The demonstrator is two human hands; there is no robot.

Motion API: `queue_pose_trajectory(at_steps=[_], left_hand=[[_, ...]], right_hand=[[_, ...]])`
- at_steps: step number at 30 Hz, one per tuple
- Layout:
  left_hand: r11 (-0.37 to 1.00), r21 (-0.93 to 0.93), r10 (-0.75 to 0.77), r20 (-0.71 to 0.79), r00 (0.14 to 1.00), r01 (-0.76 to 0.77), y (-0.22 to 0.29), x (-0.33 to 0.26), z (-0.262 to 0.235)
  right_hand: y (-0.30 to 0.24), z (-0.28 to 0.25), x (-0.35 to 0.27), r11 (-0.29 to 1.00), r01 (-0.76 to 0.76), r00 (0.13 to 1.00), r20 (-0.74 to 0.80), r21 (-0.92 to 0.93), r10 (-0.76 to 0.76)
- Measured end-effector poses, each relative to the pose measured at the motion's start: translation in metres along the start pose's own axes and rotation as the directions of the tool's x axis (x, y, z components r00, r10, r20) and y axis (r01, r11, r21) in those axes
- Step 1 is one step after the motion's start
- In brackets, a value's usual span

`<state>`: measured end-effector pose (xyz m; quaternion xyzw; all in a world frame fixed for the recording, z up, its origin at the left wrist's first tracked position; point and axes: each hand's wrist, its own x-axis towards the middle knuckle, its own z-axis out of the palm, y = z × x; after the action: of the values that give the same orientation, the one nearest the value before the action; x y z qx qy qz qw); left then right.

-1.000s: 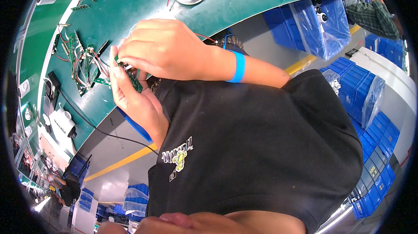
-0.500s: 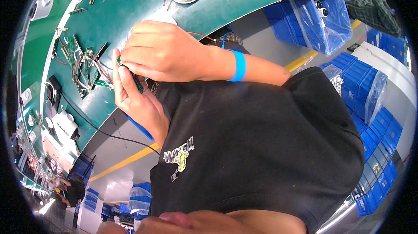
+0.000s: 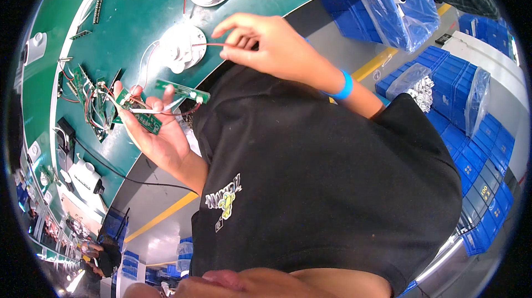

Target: Assemble electronic components on a production line by connecting wires to circuit boards and placing them into housings.

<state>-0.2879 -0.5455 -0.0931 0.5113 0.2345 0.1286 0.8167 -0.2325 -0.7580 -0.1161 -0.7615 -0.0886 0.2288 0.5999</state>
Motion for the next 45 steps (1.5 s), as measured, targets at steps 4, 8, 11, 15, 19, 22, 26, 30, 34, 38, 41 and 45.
queue_pose_trajectory(at_steps=[4,8,11,15,19,22,26,30,34,38,41,45], left_hand=[[0.993,0.018,-0.121,0.007,0.993,0.120,0.003,0.003,0.000],[0.982,-0.069,-0.176,0.004,0.984,0.176,0.000,0.000,-0.003],[0.956,-0.178,-0.227,0.050,0.973,0.232,-0.002,-0.002,-0.004],[0.937,-0.253,-0.237,0.044,0.971,0.240,-0.003,-0.007,0.003],[0.925,-0.301,-0.233,0.038,0.972,0.233,-0.003,-0.011,0.014],[0.926,-0.289,-0.241,0.041,0.970,0.243,-0.008,-0.010,0.017],[0.952,-0.160,-0.243,0.127,0.962,0.261,-0.009,-0.014,0.019],[0.971,-0.124,-0.181,0.180,0.967,0.205,-0.014,-0.017,0.023],[0.980,-0.034,-0.192,0.118,0.974,0.197,-0.014,-0.019,0.024],[0.982,0.010,-0.187,0.081,0.979,0.187,-0.015,-0.020,0.027],[0.982,0.090,-0.175,0.075,0.982,0.168,-0.011,-0.022,0.031],[0.975,0.188,-0.146,0.132,0.980,0.120,-0.009,-0.019,0.026]], right_hand=[[-0.006,0.000,-0.002,0.913,0.173,0.958,-0.279,0.370,-0.069],[0.004,0.009,0.018,0.861,0.505,0.793,-0.363,-0.055,-0.488],[-0.015,0.021,0.021,0.842,0.399,0.892,-0.367,0.364,-0.264],[-0.025,0.035,0.030,0.681,0.319,0.945,-0.277,0.659,-0.174],[-0.014,0.040,0.034,0.867,0.471,0.853,-0.332,0.161,-0.402],[-0.018,0.038,0.030,0.829,0.552,0.819,-0.133,-0.088,-0.559],[-0.006,0.053,0.035,0.710,0.667,0.704,-0.121,-0.227,-0.700],[-0.005,0.058,0.035,0.708,0.648,0.685,-0.191,-0.281,-0.703],[-0.005,0.057,0.033,0.701,0.640,0.684,-0.182,-0.316,-0.707],[-0.005,0.053,0.036,0.671,0.666,0.670,-0.134,-0.325,-0.730],[-0.010,0.049,0.035,0.667,0.668,0.679,-0.098,-0.330,-0.728],[-0.010,0.050,0.031,0.704,0.588,0.716,-0.149,-0.398,-0.682]])
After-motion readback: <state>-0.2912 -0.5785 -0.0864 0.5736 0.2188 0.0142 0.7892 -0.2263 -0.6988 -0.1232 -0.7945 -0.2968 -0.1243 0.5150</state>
